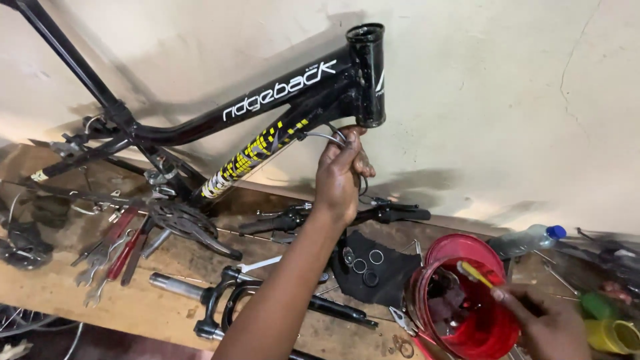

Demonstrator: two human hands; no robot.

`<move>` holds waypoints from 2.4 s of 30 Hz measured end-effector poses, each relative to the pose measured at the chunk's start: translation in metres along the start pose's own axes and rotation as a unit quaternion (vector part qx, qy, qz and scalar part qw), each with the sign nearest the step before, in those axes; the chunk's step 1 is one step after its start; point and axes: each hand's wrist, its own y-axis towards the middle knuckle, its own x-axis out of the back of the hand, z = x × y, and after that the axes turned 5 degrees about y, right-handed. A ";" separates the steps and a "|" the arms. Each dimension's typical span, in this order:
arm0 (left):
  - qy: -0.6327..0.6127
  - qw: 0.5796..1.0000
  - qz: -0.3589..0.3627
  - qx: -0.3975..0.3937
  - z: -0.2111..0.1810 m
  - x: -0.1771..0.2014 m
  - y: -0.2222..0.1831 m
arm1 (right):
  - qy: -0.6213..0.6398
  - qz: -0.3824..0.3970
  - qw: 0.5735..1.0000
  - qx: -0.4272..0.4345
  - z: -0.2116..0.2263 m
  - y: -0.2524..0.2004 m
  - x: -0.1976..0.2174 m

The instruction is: Cleaning the head tube of a bicycle frame using a brush and a rag

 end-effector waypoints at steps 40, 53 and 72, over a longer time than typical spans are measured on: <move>-0.081 0.994 -0.005 0.066 -0.019 0.000 -0.018 | -0.048 -0.086 0.808 0.581 0.223 -0.020 -0.040; -0.036 0.997 -0.044 0.045 -0.015 -0.005 -0.019 | -0.030 -0.136 0.816 0.561 0.214 -0.029 -0.044; 0.001 0.997 -0.059 0.045 -0.027 -0.012 -0.022 | 0.016 -0.159 0.875 0.458 0.203 -0.056 -0.079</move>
